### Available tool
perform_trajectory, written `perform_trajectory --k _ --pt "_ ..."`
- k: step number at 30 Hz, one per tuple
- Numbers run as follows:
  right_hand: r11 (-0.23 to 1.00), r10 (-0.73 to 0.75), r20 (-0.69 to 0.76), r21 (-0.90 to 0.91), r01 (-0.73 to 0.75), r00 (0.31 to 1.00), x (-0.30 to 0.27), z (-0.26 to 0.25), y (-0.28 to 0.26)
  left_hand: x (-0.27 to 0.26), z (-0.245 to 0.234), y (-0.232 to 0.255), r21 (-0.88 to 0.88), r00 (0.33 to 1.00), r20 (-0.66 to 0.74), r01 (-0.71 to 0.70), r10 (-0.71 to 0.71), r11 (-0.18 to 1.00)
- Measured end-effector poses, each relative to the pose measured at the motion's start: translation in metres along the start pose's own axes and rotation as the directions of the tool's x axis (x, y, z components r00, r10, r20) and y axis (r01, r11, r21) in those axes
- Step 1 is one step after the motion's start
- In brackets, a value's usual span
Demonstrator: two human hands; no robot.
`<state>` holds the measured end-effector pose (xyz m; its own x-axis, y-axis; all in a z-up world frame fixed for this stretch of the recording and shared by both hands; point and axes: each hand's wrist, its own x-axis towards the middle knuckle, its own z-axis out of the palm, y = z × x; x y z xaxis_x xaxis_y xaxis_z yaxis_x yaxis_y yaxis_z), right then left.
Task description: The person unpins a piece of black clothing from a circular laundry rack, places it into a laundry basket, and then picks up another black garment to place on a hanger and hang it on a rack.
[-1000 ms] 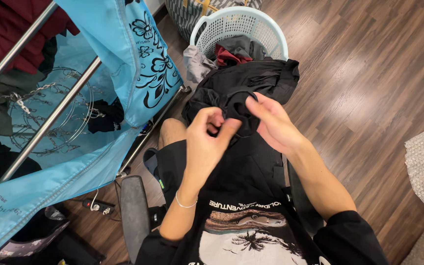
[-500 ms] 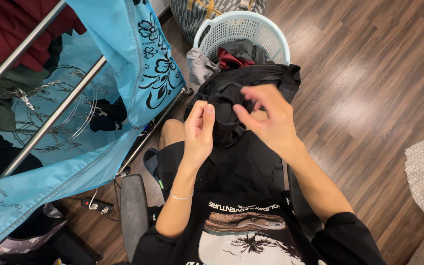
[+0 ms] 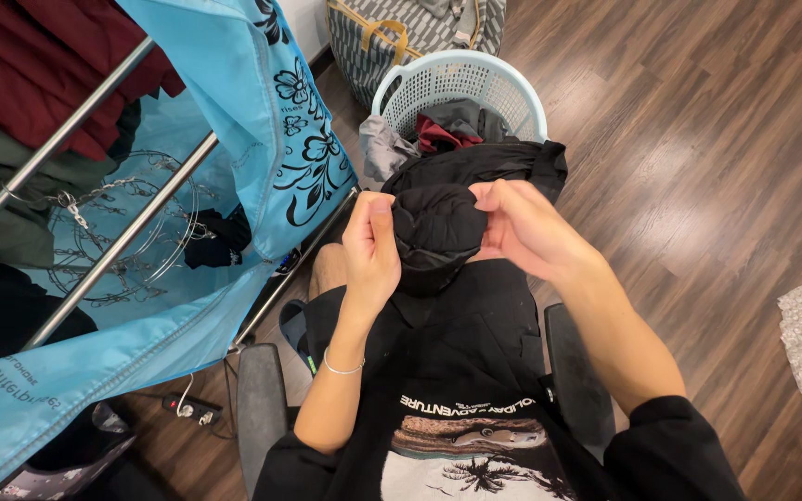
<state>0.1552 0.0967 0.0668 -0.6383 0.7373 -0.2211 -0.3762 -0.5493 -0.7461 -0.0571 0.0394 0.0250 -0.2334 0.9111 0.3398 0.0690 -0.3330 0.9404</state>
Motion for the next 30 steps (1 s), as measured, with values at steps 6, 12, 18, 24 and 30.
perform_trajectory --k 6,12,18,24,30 --pt "0.99 -0.06 -0.101 -0.134 0.046 0.993 -0.002 0.019 -0.008 0.008 -0.007 0.047 0.024 0.966 0.108 -0.239 0.235 0.971" --pt "0.827 -0.405 -0.107 -0.465 0.315 0.908 0.001 0.018 -0.003 0.013 -0.013 0.061 0.217 0.902 0.167 -0.427 0.397 0.878" --pt "0.32 -0.778 0.05 -0.827 0.463 0.626 -0.003 0.023 0.003 0.007 -0.024 0.055 0.034 0.917 0.127 -0.384 0.377 0.923" --pt "0.347 -0.402 0.267 -0.841 0.415 0.876 0.012 -0.002 0.001 0.003 -0.046 0.053 -0.03 0.944 -0.134 -0.308 0.301 0.951" --pt "-0.146 0.074 0.109 -0.982 0.118 0.991 0.057 -0.073 0.094 -0.004 -0.066 0.085 0.064 0.856 -0.341 -0.392 0.39 0.918"
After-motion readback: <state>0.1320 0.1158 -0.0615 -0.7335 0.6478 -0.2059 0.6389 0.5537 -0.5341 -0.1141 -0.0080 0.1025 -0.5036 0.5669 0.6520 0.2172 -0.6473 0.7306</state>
